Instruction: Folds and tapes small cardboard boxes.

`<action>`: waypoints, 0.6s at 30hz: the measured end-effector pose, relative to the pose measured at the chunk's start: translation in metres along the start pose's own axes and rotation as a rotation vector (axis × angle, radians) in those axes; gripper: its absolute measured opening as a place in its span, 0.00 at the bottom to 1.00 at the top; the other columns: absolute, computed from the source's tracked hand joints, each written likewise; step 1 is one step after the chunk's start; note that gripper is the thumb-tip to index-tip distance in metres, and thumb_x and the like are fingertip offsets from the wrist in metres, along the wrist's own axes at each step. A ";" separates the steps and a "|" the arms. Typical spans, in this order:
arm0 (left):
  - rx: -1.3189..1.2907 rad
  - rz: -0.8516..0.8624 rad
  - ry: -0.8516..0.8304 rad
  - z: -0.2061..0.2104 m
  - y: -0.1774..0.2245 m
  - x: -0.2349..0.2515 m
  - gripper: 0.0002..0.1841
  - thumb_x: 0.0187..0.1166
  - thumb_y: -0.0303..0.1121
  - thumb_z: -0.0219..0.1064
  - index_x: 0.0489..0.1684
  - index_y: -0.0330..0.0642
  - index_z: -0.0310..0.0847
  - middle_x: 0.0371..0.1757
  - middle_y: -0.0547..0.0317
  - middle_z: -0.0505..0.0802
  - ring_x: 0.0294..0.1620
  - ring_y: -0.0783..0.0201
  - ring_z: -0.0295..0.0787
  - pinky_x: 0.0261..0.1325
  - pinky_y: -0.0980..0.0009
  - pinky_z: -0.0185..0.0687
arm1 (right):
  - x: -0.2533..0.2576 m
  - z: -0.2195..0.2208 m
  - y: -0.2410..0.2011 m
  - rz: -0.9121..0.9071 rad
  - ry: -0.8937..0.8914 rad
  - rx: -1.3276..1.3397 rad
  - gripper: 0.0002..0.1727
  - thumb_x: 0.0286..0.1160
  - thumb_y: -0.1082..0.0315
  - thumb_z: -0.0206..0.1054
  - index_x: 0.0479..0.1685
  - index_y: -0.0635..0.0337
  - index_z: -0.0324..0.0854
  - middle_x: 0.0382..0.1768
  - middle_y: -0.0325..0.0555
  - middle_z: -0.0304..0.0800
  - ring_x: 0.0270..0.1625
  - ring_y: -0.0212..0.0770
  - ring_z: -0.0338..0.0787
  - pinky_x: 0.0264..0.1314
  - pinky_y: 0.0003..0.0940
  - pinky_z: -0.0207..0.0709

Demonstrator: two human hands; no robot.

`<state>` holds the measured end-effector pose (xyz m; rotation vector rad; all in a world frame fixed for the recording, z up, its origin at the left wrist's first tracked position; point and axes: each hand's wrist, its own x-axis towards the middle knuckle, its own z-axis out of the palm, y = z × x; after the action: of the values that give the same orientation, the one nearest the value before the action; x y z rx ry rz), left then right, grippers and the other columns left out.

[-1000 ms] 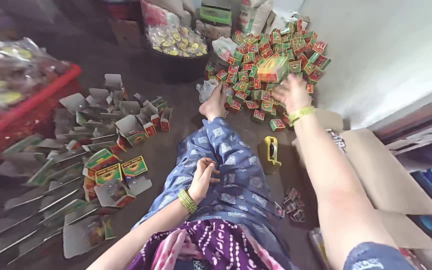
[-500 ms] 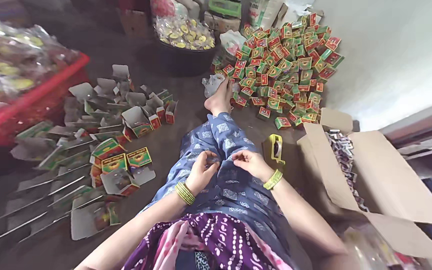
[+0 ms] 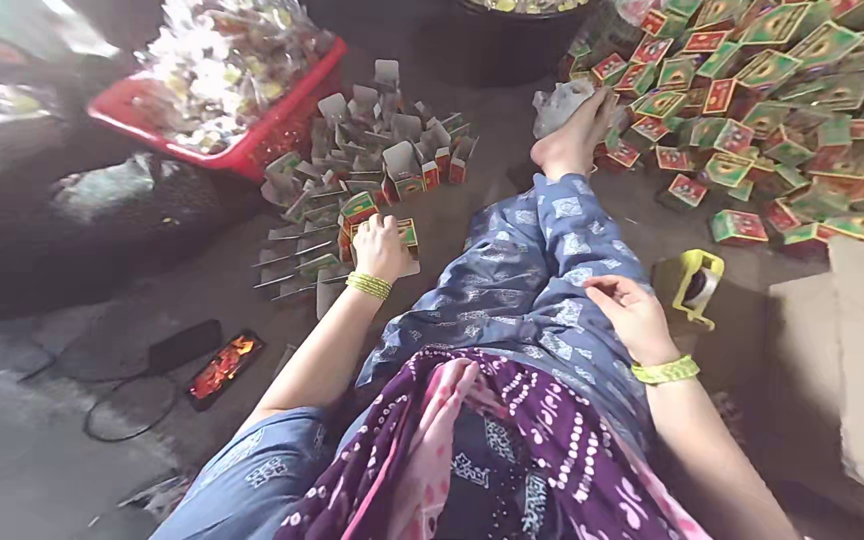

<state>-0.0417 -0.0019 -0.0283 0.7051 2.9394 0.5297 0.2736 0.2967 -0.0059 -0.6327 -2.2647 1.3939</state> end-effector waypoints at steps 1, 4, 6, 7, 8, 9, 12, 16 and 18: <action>0.020 -0.050 -0.029 -0.001 -0.008 0.003 0.29 0.67 0.38 0.79 0.66 0.33 0.81 0.69 0.28 0.81 0.73 0.27 0.74 0.66 0.28 0.72 | 0.000 0.000 0.000 -0.007 0.005 -0.001 0.11 0.79 0.69 0.70 0.55 0.63 0.86 0.49 0.43 0.95 0.52 0.32 0.93 0.59 0.30 0.87; 0.082 -0.070 -0.187 0.004 -0.025 0.009 0.32 0.64 0.45 0.82 0.66 0.36 0.83 0.69 0.31 0.84 0.74 0.28 0.74 0.67 0.26 0.71 | -0.003 0.000 -0.002 -0.015 0.015 -0.001 0.11 0.78 0.69 0.70 0.55 0.63 0.86 0.49 0.43 0.95 0.52 0.31 0.92 0.58 0.29 0.87; 0.126 0.035 -0.204 0.016 -0.027 0.008 0.29 0.60 0.41 0.84 0.63 0.42 0.86 0.68 0.37 0.86 0.75 0.31 0.75 0.72 0.24 0.64 | -0.005 -0.002 -0.004 -0.019 0.026 0.001 0.11 0.78 0.69 0.69 0.54 0.63 0.86 0.49 0.43 0.95 0.50 0.31 0.92 0.57 0.29 0.87; 0.126 0.119 -0.197 0.023 -0.026 0.008 0.27 0.60 0.36 0.84 0.63 0.45 0.87 0.69 0.40 0.87 0.76 0.33 0.74 0.76 0.22 0.55 | -0.006 -0.003 -0.005 -0.017 0.035 0.008 0.11 0.78 0.69 0.69 0.54 0.63 0.86 0.48 0.43 0.95 0.50 0.32 0.93 0.57 0.29 0.87; 0.130 0.210 -0.206 0.030 -0.025 0.009 0.26 0.62 0.31 0.82 0.64 0.46 0.88 0.71 0.44 0.86 0.80 0.34 0.72 0.80 0.18 0.44 | -0.008 -0.006 -0.005 -0.012 0.047 0.021 0.11 0.78 0.70 0.69 0.54 0.64 0.86 0.48 0.43 0.95 0.49 0.33 0.93 0.56 0.30 0.88; 0.149 0.296 -0.224 0.037 -0.024 0.012 0.23 0.66 0.29 0.78 0.63 0.49 0.89 0.73 0.47 0.86 0.83 0.36 0.69 0.82 0.17 0.35 | -0.010 -0.008 -0.006 -0.001 0.065 0.039 0.11 0.78 0.70 0.69 0.54 0.64 0.86 0.47 0.44 0.94 0.48 0.34 0.93 0.55 0.32 0.89; 0.283 0.472 -0.305 0.062 -0.020 0.028 0.15 0.79 0.32 0.69 0.62 0.55 0.90 0.76 0.54 0.85 0.86 0.41 0.67 0.84 0.19 0.25 | -0.019 -0.019 -0.004 0.018 0.119 0.069 0.11 0.79 0.71 0.68 0.55 0.66 0.85 0.48 0.46 0.94 0.46 0.37 0.94 0.54 0.34 0.91; 0.425 0.569 -0.320 0.083 -0.013 0.051 0.14 0.75 0.26 0.69 0.55 0.49 0.93 0.73 0.52 0.88 0.82 0.37 0.71 0.84 0.17 0.27 | -0.036 -0.050 0.003 0.044 0.242 0.033 0.11 0.79 0.71 0.68 0.54 0.67 0.86 0.48 0.46 0.95 0.45 0.38 0.95 0.52 0.34 0.92; 0.449 0.610 -0.254 0.082 -0.007 0.055 0.13 0.71 0.21 0.70 0.48 0.46 0.95 0.65 0.51 0.92 0.76 0.36 0.77 0.84 0.18 0.33 | -0.049 -0.069 0.008 0.083 0.326 -0.005 0.11 0.78 0.71 0.69 0.53 0.66 0.87 0.47 0.46 0.95 0.45 0.38 0.95 0.52 0.35 0.92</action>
<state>-0.0811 0.0426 -0.1072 1.5986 2.5780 -0.2066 0.3527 0.3214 0.0109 -0.8939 -2.0043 1.2201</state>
